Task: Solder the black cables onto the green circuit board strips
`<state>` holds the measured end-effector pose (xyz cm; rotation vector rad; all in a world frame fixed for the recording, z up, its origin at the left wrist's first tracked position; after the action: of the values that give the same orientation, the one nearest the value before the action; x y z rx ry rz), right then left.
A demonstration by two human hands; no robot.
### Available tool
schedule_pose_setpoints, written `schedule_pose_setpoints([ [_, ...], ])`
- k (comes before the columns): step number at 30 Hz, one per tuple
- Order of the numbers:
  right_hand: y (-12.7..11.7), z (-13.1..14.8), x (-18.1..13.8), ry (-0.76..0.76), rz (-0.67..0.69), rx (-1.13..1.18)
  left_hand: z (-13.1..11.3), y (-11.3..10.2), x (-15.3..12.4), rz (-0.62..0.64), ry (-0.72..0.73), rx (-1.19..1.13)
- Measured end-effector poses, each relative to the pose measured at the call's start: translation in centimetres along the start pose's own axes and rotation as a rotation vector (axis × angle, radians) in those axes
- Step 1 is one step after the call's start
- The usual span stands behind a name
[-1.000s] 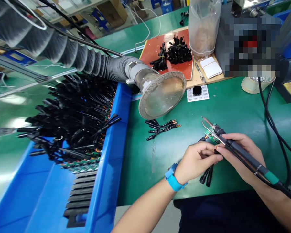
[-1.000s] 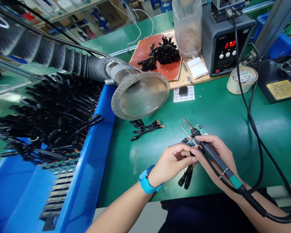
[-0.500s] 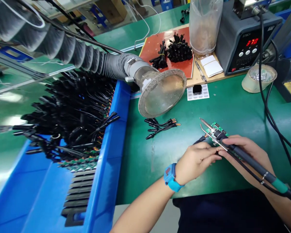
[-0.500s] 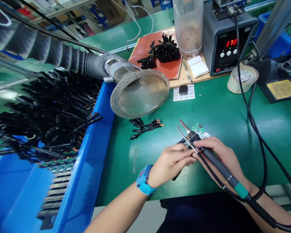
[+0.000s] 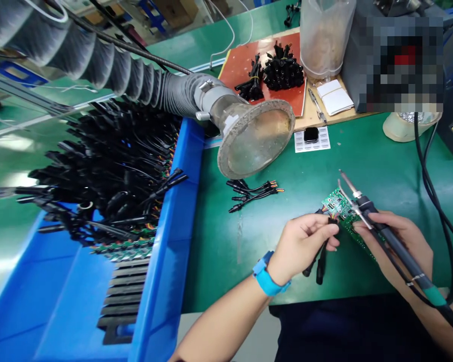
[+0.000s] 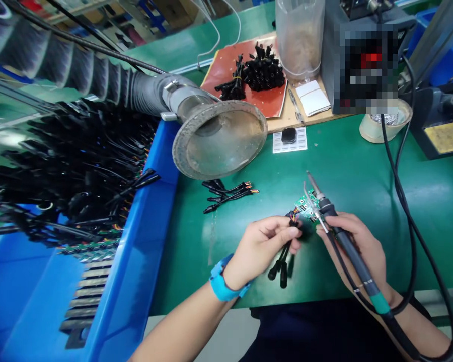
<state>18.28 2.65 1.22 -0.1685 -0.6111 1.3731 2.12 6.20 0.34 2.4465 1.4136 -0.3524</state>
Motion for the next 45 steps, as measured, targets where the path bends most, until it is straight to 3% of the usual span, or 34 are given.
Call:
schedule_pose_setpoints([
  [2, -0.7, -0.9, -0.8, 0.017, -0.017, 0.022, 0.2, -0.3, 0.1, -0.044, -0.041, -0.128],
  [6, -1.8, -2.1, -2.4, -0.069, 0.155, 0.048, 0.5, -0.8, 0.2, -0.095, -0.008, -0.103],
  [12, -3.1, -1.2, -4.2, -0.294, 0.348, -0.077, 0.0, -0.8, 0.0, -0.181, 0.127, 0.667],
  [15, -3.2, -1.2, -4.8, -0.313, 0.380, -0.059, -0.2, -0.5, 0.0, -0.171, 0.175, 0.820],
  [20, -2.8, -1.8, -5.7, -0.296, 0.467, -0.074, 0.0, -0.2, 0.3, -0.118, 0.168, 0.852],
  [32, -2.4, -2.6, -5.9, -0.283, 0.525, -0.224, -0.1, 0.0, 0.3, -0.138, 0.155, 0.867],
  [45, -2.5, -2.3, -5.6, -0.272, 0.496, -0.229, -0.1, 0.1, 0.3, -0.155, 0.161, 0.880],
])
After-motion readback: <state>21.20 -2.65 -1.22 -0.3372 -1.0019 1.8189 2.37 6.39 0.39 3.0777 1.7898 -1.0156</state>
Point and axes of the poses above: each hand's wrist, its own x-axis towards the middle knuckle, its own y-axis out of the palm, z = x × y, the point moved 5 cm from there along x, towards the middle knuckle, and after that the axes turned 7 degrees about z, right-handed, at the moved point
